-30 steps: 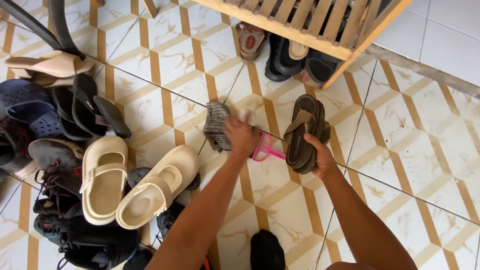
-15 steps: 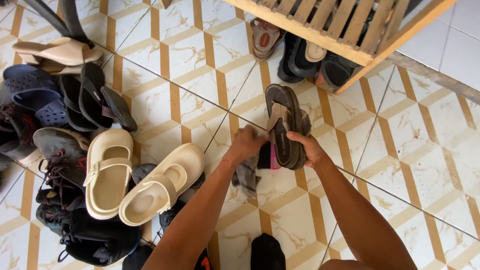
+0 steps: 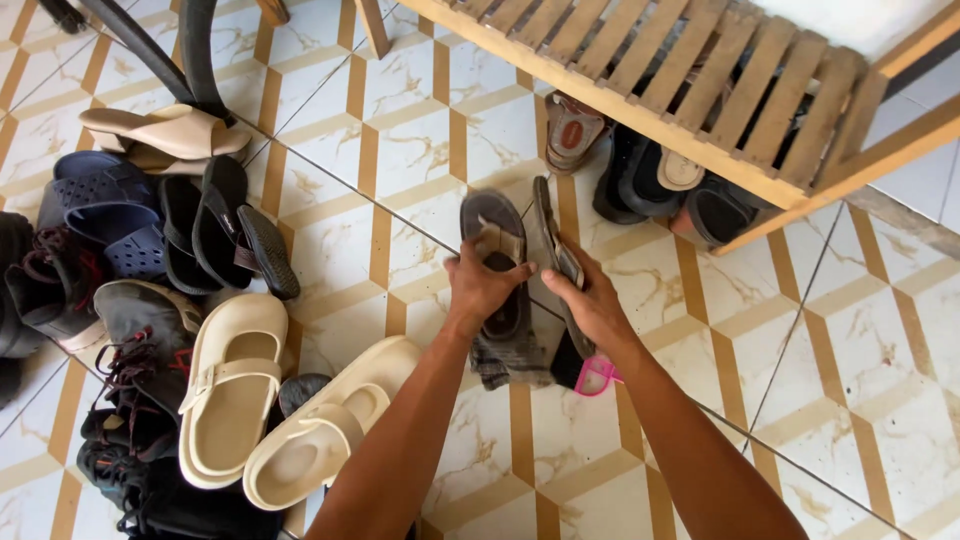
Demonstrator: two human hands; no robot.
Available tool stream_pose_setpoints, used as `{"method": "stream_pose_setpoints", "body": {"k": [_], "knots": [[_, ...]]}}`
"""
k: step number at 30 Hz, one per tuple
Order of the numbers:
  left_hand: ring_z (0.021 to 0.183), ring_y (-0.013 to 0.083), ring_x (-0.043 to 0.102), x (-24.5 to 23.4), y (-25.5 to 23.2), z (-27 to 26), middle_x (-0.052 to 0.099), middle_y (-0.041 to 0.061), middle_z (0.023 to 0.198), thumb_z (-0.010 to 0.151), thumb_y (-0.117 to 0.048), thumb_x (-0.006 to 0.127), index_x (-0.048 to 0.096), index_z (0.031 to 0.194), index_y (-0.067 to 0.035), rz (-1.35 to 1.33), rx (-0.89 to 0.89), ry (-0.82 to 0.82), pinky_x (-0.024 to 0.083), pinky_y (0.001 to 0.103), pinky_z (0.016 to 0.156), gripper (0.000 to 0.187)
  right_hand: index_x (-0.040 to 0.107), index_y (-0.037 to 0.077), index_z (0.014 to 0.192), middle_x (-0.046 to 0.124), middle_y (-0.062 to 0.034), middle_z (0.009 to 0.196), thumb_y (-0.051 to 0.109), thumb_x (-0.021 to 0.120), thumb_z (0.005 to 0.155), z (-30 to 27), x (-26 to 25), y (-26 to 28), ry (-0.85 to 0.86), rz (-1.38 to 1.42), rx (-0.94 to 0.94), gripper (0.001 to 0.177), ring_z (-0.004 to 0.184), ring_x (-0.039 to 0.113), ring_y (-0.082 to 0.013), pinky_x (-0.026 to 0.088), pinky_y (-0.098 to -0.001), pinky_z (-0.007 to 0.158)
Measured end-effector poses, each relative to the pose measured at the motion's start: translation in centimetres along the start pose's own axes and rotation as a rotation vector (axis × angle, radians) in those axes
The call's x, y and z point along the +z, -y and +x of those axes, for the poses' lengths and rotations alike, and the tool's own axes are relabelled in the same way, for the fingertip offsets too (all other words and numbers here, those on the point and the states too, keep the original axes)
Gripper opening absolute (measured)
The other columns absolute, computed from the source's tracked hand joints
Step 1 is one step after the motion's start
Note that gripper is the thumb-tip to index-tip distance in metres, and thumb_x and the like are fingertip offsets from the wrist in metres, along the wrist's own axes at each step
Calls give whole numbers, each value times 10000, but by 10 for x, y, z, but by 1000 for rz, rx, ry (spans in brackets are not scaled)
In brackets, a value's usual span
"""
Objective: Cleaning several pairs of shoes with a brush and a cloth.
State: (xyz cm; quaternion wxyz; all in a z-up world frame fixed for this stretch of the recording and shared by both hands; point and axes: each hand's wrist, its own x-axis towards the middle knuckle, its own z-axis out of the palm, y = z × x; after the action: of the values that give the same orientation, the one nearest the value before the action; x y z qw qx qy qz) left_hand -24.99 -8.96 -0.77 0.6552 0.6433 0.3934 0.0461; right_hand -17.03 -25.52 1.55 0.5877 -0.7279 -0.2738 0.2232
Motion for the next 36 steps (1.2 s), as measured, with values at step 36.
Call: {"method": "stream_pose_setpoints", "body": {"k": [36], "knots": [[1210,346,607,-24,5,83,580,250,1351,805,-228,742,277,1534,13,-247,55,101,522,434,1020,897,495,-73,1296,685,-251,1153,668,833,679,56,42,-14,28,-655,392,1022,1078,701,-349,568,-401,927]]}}
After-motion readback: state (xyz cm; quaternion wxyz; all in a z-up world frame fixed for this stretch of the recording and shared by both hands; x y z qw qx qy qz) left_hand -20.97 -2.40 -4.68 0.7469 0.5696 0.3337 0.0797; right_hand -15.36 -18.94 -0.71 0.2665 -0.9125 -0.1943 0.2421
